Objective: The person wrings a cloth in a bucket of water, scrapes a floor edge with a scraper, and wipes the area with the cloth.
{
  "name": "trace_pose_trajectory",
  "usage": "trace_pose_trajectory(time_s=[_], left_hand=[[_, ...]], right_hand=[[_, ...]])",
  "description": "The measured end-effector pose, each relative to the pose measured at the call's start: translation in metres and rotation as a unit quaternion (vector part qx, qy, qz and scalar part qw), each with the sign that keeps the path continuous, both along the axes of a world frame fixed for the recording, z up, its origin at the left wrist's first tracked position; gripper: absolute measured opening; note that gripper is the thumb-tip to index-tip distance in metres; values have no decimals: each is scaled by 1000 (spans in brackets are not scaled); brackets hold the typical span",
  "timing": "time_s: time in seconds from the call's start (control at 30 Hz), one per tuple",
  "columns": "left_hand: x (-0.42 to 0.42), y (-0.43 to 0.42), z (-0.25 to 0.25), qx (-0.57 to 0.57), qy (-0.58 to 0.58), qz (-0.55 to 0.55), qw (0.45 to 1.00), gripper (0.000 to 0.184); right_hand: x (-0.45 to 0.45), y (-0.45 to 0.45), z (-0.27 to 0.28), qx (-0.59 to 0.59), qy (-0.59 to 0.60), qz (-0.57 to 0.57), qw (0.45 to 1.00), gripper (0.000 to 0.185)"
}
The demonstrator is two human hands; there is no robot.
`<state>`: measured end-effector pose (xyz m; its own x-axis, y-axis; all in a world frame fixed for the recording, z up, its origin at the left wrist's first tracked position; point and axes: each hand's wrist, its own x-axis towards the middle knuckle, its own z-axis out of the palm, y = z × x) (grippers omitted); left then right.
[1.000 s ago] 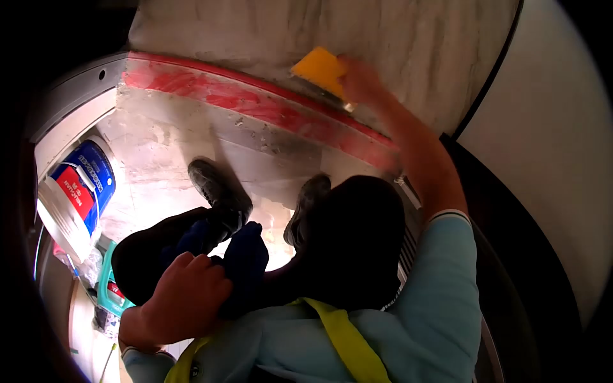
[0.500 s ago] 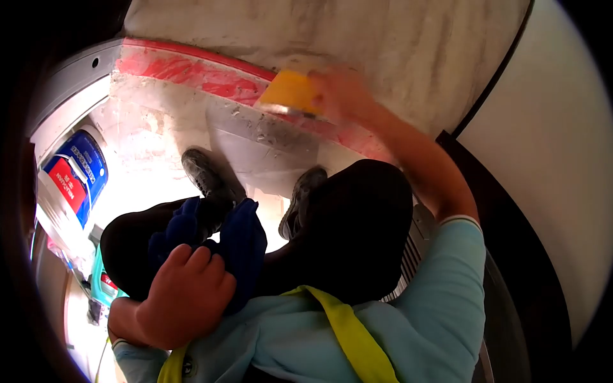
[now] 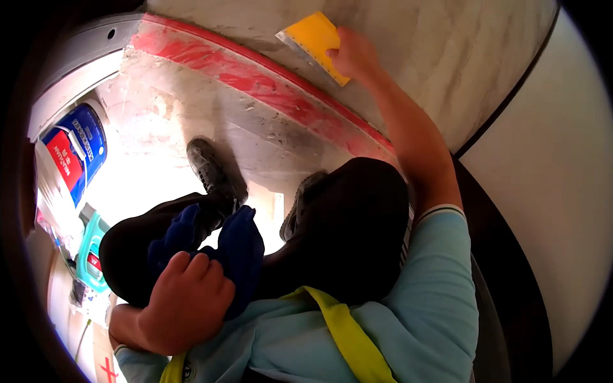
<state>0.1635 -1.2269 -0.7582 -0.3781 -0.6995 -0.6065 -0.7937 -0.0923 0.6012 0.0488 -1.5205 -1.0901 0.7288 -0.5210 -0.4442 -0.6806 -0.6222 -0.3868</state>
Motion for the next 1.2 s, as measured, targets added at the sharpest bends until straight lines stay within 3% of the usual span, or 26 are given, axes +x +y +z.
trace_pose_trajectory(time_s=[0.2, 0.3, 0.4, 0.5, 0.67, 0.8, 0.9, 1.03, 1.1, 1.17, 1.2], left_hand=[[-4, 12, 8, 29, 6, 29, 999, 9], [-7, 21, 9, 20, -12, 36, 999, 9], [-9, 28, 14, 7, -18, 52, 998, 9], [-15, 42, 15, 0, -32, 87, 996, 9], [-21, 66, 19, 13, -33, 120, 992, 8], [-24, 86, 19, 21, -53, 165, 985, 8], [-26, 97, 20, 12, -61, 189, 980, 8], [-29, 105, 26, 4, -58, 199, 978, 9], [-29, 107, 28, -3, -50, 203, 978, 9], [-32, 109, 28, -22, -54, 214, 975, 9], [-32, 110, 29, -23, -51, 214, 975, 9]], right_hand=[[13, 24, -3, 45, -24, 67, 996, 34], [31, 50, 74, 133, -50, 216, 966, 33], [52, 65, 67, 98, -120, 134, 979, 35], [92, 26, 43, 6, -143, 23, 990, 34], [130, -4, -2, -35, -139, 64, 988, 40], [150, 7, -23, 19, -110, 76, 991, 43], [161, 38, -29, -32, -52, 120, 991, 44], [165, 42, -4, 48, -82, 152, 984, 43], [172, 64, 36, 126, -148, 212, 958, 42], [179, 106, 81, 58, -158, 273, 947, 37], [187, 106, 81, 28, -177, 231, 956, 36]])
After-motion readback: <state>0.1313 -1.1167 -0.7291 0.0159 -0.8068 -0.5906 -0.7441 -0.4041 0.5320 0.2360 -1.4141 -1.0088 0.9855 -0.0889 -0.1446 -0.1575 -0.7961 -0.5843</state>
